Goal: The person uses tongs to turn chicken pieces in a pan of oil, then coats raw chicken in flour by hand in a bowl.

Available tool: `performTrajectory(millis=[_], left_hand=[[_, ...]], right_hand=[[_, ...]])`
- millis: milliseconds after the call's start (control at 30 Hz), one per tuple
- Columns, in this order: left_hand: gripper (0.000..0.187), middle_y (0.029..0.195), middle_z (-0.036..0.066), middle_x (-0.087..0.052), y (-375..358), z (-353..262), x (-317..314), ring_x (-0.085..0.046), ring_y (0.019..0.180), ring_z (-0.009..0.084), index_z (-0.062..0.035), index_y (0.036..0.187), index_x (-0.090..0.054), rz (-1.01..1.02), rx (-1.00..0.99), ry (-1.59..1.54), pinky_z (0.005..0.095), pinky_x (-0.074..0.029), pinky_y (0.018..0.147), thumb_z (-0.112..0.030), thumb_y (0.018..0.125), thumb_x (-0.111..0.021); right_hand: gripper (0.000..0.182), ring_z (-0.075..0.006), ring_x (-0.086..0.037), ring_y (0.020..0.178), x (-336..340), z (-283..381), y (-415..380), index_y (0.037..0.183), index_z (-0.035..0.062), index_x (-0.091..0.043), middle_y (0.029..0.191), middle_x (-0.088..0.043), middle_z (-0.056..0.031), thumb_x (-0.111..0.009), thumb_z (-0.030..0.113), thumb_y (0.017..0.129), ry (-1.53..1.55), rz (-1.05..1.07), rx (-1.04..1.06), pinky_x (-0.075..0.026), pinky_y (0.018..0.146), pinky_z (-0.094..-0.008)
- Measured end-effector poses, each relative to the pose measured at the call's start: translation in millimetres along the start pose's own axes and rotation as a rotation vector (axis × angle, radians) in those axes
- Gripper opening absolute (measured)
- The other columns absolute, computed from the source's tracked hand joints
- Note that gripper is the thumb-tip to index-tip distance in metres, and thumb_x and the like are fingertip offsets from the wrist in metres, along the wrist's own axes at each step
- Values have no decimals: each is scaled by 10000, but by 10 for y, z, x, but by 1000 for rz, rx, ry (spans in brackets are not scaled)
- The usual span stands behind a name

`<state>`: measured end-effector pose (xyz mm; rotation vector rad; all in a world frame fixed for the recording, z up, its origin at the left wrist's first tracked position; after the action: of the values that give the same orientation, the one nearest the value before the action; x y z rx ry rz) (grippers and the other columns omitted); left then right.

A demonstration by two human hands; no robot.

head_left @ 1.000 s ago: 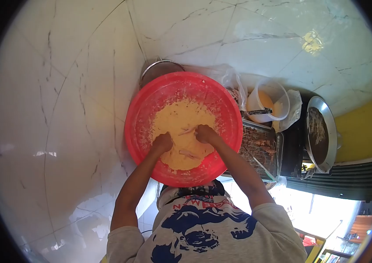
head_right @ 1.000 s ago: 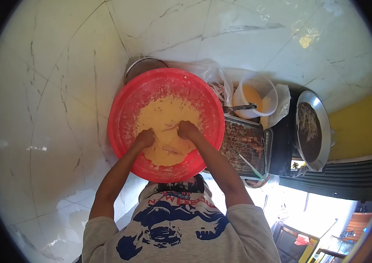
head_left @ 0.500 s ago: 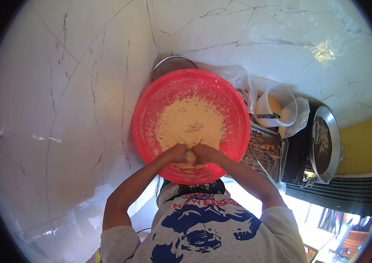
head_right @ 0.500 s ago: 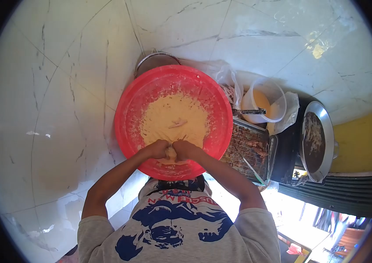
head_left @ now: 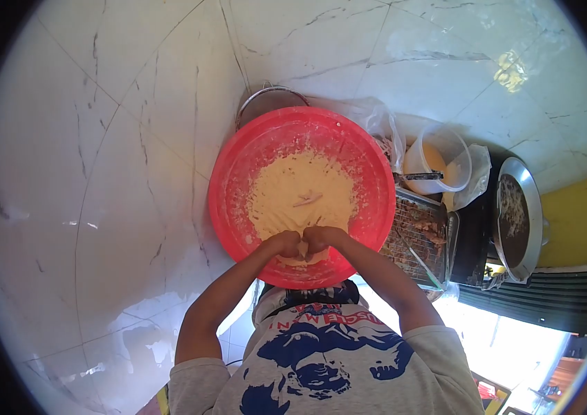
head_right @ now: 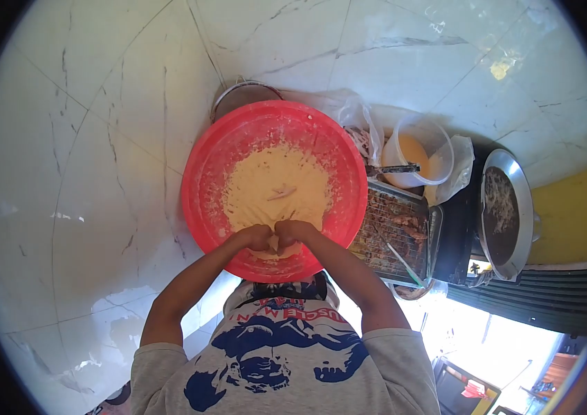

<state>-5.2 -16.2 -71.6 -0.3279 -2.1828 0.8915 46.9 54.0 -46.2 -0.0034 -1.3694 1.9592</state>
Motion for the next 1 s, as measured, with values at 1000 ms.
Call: performTrajectory(millis=[1000], left_hand=[[398,932,167,-660,54,119,104,-629,900,292,8,978,-644,-43,-59,-112,337,-481,774,-186,644,-738]], right_hand=[[545,-289,-652,867,30,3,135,1033,-20,-639,959,-665,-191,-782,309,623,-114,-151,74,-520,707,-366]])
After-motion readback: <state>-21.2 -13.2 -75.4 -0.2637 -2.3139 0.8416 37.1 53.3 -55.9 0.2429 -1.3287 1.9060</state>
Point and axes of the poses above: each hand's wrist, its own y-axis towards the middle knuckle, its own x-axis out of the back of the hand, z = x × y, the point moved 6 cm from there along y, towards the middle knuckle
